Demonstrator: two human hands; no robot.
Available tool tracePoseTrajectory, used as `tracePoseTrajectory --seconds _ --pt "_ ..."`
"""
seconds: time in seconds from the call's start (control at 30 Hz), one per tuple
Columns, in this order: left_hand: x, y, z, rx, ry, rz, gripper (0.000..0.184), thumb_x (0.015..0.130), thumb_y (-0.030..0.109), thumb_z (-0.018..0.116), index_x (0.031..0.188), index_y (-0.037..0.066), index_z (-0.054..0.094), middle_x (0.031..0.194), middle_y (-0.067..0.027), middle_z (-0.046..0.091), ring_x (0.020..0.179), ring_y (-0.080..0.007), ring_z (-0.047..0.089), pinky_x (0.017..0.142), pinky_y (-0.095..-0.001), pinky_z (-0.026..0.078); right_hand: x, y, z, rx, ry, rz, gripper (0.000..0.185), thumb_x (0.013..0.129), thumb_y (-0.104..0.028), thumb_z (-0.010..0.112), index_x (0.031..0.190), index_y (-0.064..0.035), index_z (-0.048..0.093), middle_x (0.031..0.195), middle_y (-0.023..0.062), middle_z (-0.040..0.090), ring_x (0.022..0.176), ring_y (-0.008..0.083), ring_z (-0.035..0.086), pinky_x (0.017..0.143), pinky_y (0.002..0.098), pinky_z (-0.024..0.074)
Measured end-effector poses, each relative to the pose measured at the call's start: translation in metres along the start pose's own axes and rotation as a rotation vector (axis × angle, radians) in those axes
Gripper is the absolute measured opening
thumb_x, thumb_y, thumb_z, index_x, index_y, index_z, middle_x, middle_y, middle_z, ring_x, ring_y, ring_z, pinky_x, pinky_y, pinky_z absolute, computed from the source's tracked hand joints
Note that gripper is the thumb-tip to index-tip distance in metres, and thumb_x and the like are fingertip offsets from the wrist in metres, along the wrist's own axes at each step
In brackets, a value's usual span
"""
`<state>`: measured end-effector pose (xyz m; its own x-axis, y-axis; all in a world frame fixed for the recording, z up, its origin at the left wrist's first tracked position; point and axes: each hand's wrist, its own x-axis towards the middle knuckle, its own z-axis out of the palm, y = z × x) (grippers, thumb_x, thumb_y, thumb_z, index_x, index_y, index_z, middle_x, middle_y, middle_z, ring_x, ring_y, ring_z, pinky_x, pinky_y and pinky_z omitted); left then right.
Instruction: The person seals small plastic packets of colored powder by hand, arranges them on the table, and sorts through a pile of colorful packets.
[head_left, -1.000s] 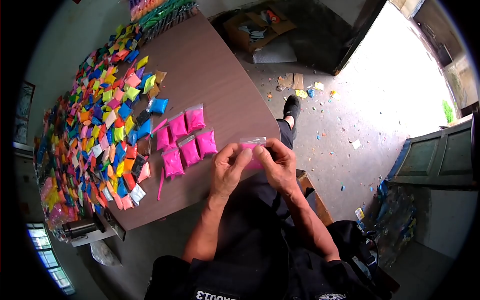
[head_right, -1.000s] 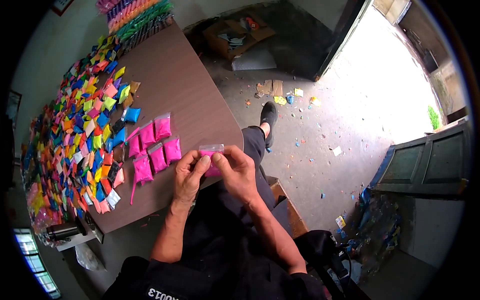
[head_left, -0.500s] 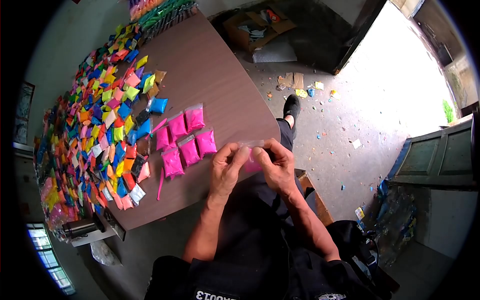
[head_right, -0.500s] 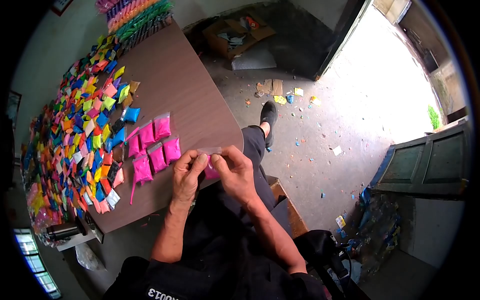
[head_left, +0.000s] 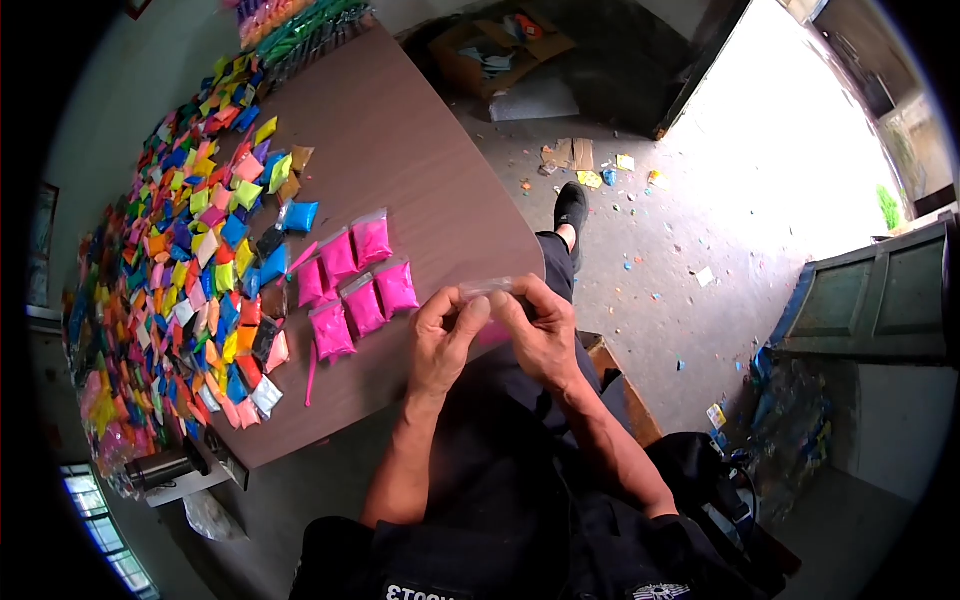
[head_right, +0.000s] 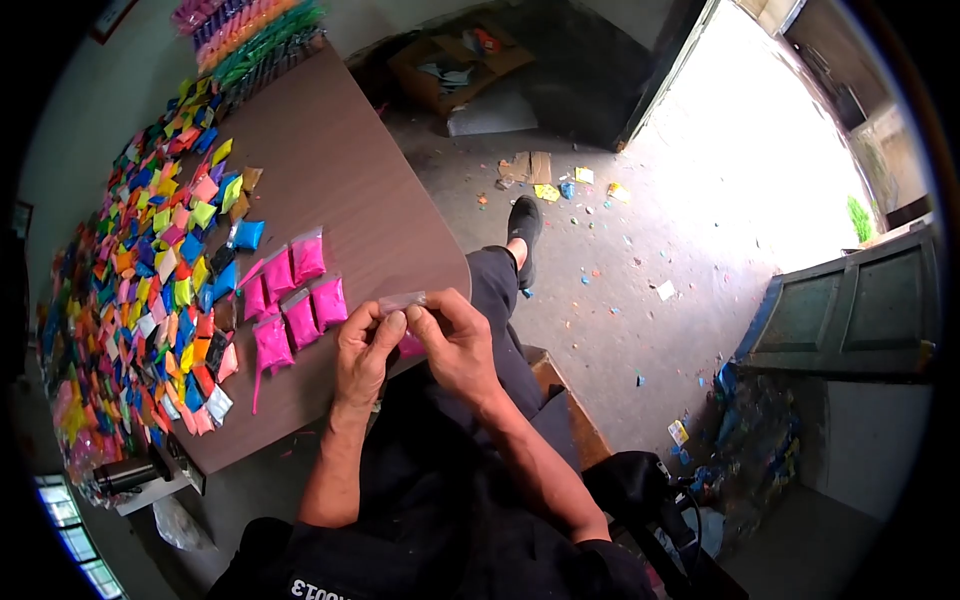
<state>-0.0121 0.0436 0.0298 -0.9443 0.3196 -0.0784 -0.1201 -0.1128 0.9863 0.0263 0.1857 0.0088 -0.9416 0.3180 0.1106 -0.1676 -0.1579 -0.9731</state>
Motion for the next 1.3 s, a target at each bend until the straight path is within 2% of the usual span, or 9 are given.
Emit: tracePoseTrajectory --seconds 0.13,0.33,0.57,0.77,0.83,0.93,1.0,1.03,1.3 --pt "0.005 -0.013 0.001 0.031 0.038 0.145 0.015 0.101 0.014 0.068 0.091 0.004 0.065 0.081 0.0079 0.058 0.072 -0.0016 0.045 0.063 -0.0193 0.036 -0.001 -0.006 0.002 0.029 -0.012 0.063 0.015 0.099 -0.009 0.067 0.105 0.0045 0.067 0.086 0.0023 0.061 0.077 0.0079 0.056 0.069 0.0245 0.0466" --pt "-0.002 0.000 0.003 0.009 0.037 0.014 0.018 0.101 0.018 0.069 0.092 0.003 0.065 0.081 0.0076 0.058 0.071 -0.0015 0.045 0.062 -0.0196 0.035 0.002 -0.009 -0.002 -0.009 -0.043 0.083 0.016 0.099 -0.009 0.066 0.106 0.0052 0.067 0.086 0.0040 0.062 0.076 0.0088 0.056 0.068 0.0250 0.0466" --pt "0.002 -0.002 0.002 0.266 -0.018 0.096 0.023 0.100 0.021 0.067 0.089 0.001 0.064 0.072 0.0060 0.054 0.066 -0.0036 0.044 0.058 -0.0238 0.036 0.003 0.001 -0.002 0.070 0.046 0.029 0.015 0.101 -0.007 0.064 0.109 0.0051 0.068 0.092 0.0046 0.066 0.084 0.0103 0.059 0.076 0.0253 0.0492" --pt "0.002 -0.013 -0.002 0.216 0.048 0.116 0.024 0.100 0.022 0.068 0.090 0.001 0.065 0.074 0.0044 0.057 0.069 -0.0035 0.045 0.058 -0.0243 0.037 0.004 -0.010 0.000 -0.033 -0.022 0.061 0.019 0.101 -0.008 0.064 0.114 0.0049 0.068 0.094 0.0043 0.066 0.086 0.0097 0.060 0.080 0.0256 0.0500" --pt "0.001 -0.005 0.001 0.228 0.017 0.109 0.022 0.101 0.021 0.067 0.090 0.002 0.064 0.075 0.0060 0.055 0.067 -0.0028 0.043 0.058 -0.0233 0.035 0.003 -0.010 0.000 0.093 -0.002 0.084 0.019 0.103 -0.011 0.063 0.115 0.0037 0.068 0.098 -0.0013 0.066 0.089 0.0058 0.057 0.080 0.0218 0.0467" --pt "0.000 0.006 0.006 0.219 -0.029 0.082 0.019 0.101 0.020 0.067 0.094 0.003 0.064 0.075 0.0072 0.055 0.066 -0.0015 0.042 0.058 -0.0216 0.033 0.003 0.000 -0.004 0.113 0.031 0.078 0.018 0.101 -0.007 0.064 0.114 0.0052 0.068 0.097 0.0010 0.067 0.088 0.0069 0.059 0.081 0.0234 0.0488" --pt "-0.001 0.005 0.003 0.192 -0.111 0.027 0.025 0.100 0.021 0.068 0.106 -0.003 0.066 0.089 -0.0002 0.068 0.082 -0.0058 0.058 0.073 -0.0242 0.049 0.002 0.000 -0.003 0.159 0.046 0.086 0.019 0.101 -0.007 0.063 0.114 0.0055 0.068 0.097 0.0003 0.066 0.088 0.0065 0.059 0.080 0.0227 0.0483" --pt "-0.001 0.007 0.005 0.136 -0.117 0.024 0.024 0.101 0.019 0.067 0.109 -0.004 0.066 0.094 -0.0025 0.070 0.086 -0.0070 0.061 0.076 -0.0251 0.051 0.002 -0.001 -0.003 0.152 0.046 0.099 0.019 0.101 -0.008 0.064 0.114 0.0056 0.068 0.097 0.0005 0.067 0.089 0.0065 0.059 0.081 0.0226 0.0485" --pt "-0.001 -0.001 -0.001 0.117 -0.082 -0.009 0.022 0.102 0.015 0.066 0.112 -0.004 0.065 0.100 -0.0052 0.071 0.091 -0.0092 0.064 0.080 -0.0256 0.053 0.004 -0.010 -0.005 0.069 -0.004 0.185 0.023 0.101 -0.009 0.065 0.118 0.0058 0.066 0.100 0.0025 0.069 0.092 0.0064 0.061 0.083 0.0221 0.0494"
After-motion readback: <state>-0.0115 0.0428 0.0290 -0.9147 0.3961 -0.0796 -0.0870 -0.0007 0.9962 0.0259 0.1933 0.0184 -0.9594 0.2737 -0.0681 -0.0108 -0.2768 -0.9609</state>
